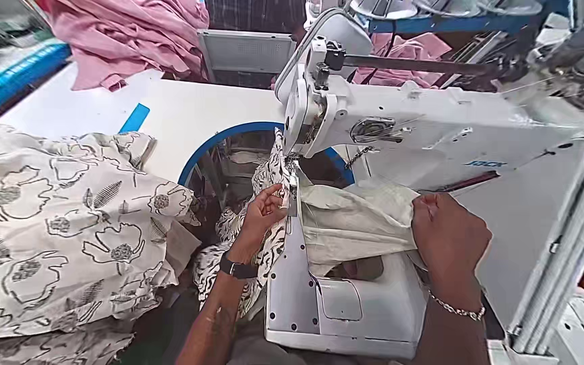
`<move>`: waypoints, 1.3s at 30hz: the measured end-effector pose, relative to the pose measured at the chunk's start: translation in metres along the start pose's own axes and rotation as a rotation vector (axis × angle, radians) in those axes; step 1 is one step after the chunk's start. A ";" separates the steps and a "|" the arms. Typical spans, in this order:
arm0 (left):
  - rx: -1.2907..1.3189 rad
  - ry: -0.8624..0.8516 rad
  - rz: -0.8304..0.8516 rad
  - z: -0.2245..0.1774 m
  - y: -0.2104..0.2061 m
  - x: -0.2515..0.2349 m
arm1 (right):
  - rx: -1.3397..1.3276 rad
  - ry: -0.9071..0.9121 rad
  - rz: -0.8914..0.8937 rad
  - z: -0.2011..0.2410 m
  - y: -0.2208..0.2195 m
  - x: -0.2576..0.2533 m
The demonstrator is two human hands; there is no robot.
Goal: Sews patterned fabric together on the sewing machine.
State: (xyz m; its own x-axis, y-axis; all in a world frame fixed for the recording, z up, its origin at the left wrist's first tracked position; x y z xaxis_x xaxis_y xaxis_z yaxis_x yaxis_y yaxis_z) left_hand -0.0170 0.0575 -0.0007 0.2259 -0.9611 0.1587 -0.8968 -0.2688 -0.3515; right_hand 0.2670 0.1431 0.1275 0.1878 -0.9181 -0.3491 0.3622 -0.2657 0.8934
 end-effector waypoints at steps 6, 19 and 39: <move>-0.494 -0.131 0.062 -0.041 -0.012 0.014 | -0.149 0.655 0.091 0.101 -0.050 0.035; -1.224 -0.568 -0.438 -0.059 0.006 0.110 | 0.055 0.903 -0.234 0.179 -0.099 0.028; -1.407 -0.629 -0.589 -0.066 0.016 0.126 | -0.276 1.123 -0.079 0.196 -0.081 0.074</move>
Point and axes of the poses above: each hand's wrist, its own x-axis away from the middle knuckle, its own y-axis out of the back of the hand, z = x × y, the point moved 6 cm from there along -x, towards the middle knuckle, and after that the axes turned 9 degrees about y, right-handed, at the moved point
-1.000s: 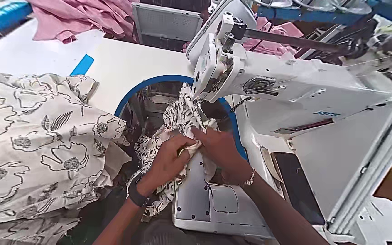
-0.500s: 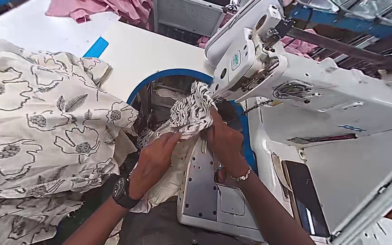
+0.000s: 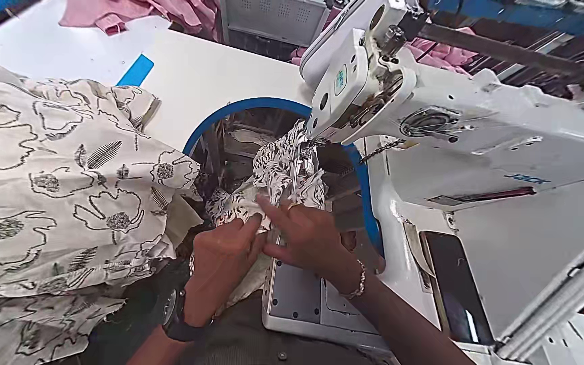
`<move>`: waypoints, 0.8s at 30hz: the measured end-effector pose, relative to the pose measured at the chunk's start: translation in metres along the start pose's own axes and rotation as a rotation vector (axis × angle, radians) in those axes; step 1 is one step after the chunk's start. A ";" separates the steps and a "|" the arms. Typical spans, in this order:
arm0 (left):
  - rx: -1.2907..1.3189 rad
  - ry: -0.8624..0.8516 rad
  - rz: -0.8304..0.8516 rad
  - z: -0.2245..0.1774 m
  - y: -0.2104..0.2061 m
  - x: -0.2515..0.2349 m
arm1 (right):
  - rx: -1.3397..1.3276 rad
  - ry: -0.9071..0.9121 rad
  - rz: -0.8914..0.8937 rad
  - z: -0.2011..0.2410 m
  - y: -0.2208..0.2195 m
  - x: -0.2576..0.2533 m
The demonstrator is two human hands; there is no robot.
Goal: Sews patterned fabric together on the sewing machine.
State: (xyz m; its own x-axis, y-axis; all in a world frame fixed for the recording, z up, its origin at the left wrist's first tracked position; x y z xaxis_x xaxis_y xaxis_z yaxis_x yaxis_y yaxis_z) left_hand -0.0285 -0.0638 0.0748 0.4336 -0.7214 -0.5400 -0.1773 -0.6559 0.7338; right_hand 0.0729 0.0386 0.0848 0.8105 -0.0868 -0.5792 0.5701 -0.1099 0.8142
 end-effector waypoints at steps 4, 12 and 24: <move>-0.074 -0.080 0.089 -0.005 0.010 0.001 | 0.236 -0.142 0.015 -0.037 -0.006 -0.001; 0.432 -0.179 0.581 -0.036 0.008 0.024 | 0.150 -0.333 0.031 -0.080 0.000 0.018; 1.000 0.467 0.272 -0.009 -0.117 -0.042 | -0.709 -0.155 0.500 -0.025 0.009 0.061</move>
Point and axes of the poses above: each hand's wrist, its own x-axis away from the middle knuckle, its own y-axis out of the back of the hand, z = x × y, the point moved 6 cm from there along -x, towards the middle knuckle, and after that the axes turned 9 degrees about y, right-handed, at the moved point
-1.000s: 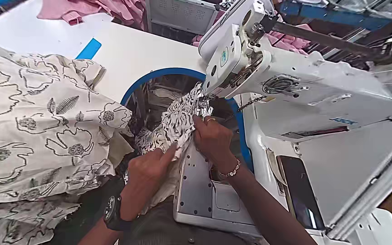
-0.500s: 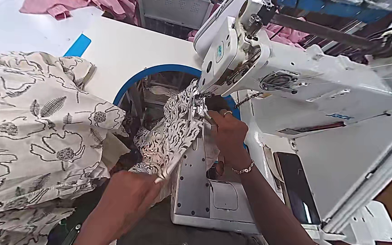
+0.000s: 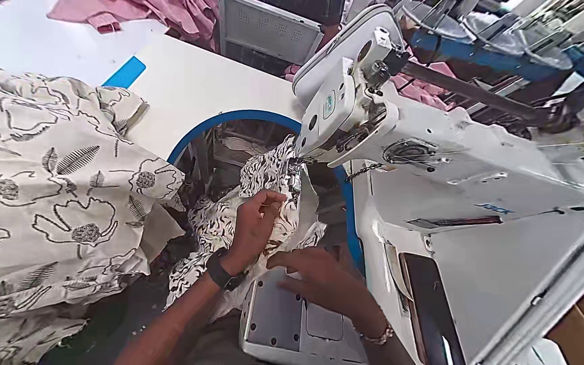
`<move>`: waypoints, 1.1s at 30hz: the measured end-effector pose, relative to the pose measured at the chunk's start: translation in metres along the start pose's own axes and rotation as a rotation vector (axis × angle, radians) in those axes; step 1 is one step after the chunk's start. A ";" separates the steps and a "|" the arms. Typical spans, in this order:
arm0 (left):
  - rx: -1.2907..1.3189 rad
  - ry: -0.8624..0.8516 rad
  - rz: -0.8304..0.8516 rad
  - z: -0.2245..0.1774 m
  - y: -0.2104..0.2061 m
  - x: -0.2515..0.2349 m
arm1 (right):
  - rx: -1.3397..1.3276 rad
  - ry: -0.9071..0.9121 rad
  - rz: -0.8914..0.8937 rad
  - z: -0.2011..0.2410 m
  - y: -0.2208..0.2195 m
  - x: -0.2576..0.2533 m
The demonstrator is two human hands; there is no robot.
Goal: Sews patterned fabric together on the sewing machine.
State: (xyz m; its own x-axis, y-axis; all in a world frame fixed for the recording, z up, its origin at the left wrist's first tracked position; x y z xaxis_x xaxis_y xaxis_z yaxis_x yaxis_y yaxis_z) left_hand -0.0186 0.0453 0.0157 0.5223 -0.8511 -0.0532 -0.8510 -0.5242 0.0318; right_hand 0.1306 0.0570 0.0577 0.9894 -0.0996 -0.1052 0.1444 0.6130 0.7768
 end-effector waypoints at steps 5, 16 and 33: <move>-0.394 -0.001 0.020 -0.007 -0.016 -0.019 | 0.040 0.042 -0.045 0.010 0.004 -0.001; -0.825 -0.344 0.117 -0.008 -0.015 -0.001 | 0.476 -0.562 -0.470 -0.056 0.109 0.031; -0.384 -0.183 0.090 0.000 -0.013 0.021 | 0.507 -0.151 -0.559 -0.044 0.035 -0.025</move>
Point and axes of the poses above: each hand's wrist, its own x-axis away from the middle knuckle, its own y-axis out of the back of the hand, z = x × y, the point moved 6 cm from there along -x, towards the middle knuckle, and after that the axes turned 9 degrees about y, right-handed, at the moved point
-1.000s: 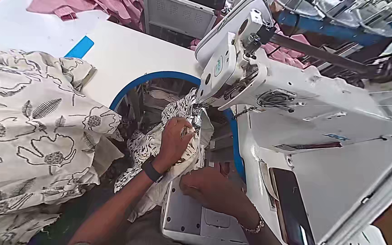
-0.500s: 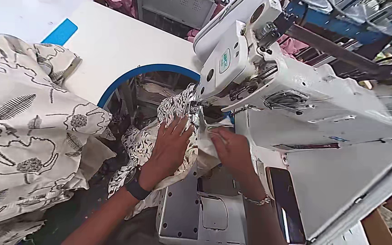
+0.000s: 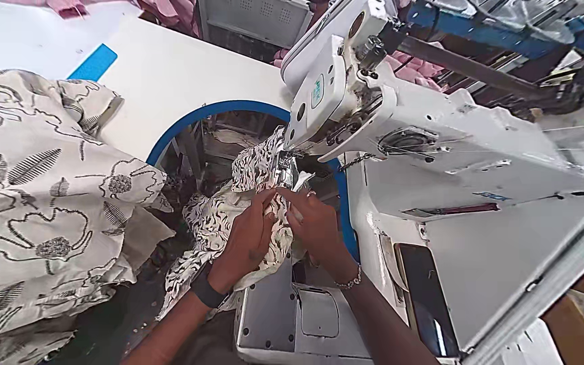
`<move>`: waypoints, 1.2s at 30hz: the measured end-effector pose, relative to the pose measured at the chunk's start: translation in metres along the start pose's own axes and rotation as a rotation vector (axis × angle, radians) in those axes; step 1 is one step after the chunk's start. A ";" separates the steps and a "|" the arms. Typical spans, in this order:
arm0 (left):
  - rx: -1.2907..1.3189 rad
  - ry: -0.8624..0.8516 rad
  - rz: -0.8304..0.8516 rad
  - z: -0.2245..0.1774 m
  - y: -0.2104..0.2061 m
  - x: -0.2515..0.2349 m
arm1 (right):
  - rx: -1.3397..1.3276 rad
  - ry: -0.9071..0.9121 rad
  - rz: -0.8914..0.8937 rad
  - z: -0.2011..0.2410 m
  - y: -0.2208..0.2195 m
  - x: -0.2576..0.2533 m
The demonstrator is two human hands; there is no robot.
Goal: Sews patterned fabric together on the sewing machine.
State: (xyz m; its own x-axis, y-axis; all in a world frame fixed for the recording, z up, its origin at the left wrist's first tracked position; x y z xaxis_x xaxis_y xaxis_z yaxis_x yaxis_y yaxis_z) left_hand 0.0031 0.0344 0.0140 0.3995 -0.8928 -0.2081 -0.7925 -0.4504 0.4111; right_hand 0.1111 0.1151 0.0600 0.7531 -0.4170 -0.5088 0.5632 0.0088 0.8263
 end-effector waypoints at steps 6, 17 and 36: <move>-0.006 0.023 0.077 0.000 0.005 0.010 | 0.269 0.317 -0.075 0.005 -0.012 -0.022; -0.021 0.329 0.040 -0.001 -0.006 -0.034 | 0.084 -0.475 0.246 -0.045 0.042 0.007; -0.390 -0.157 0.101 -0.014 -0.004 -0.030 | -0.552 -0.215 -0.013 -0.014 0.009 0.017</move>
State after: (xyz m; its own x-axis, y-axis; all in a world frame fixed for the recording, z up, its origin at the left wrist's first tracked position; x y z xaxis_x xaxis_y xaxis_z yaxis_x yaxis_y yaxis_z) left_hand 0.0007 0.0626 0.0308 0.2300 -0.9350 -0.2699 -0.5783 -0.3543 0.7348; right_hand 0.1334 0.1209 0.0551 0.6915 -0.5948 -0.4100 0.7090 0.4500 0.5429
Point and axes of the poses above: each hand's wrist, its own x-axis away from the middle knuckle, its own y-axis out of the back of the hand, z = x × y, the point moved 6 cm from there along -x, towards the middle knuckle, and after that the axes turned 9 degrees about y, right-handed, at the moved point
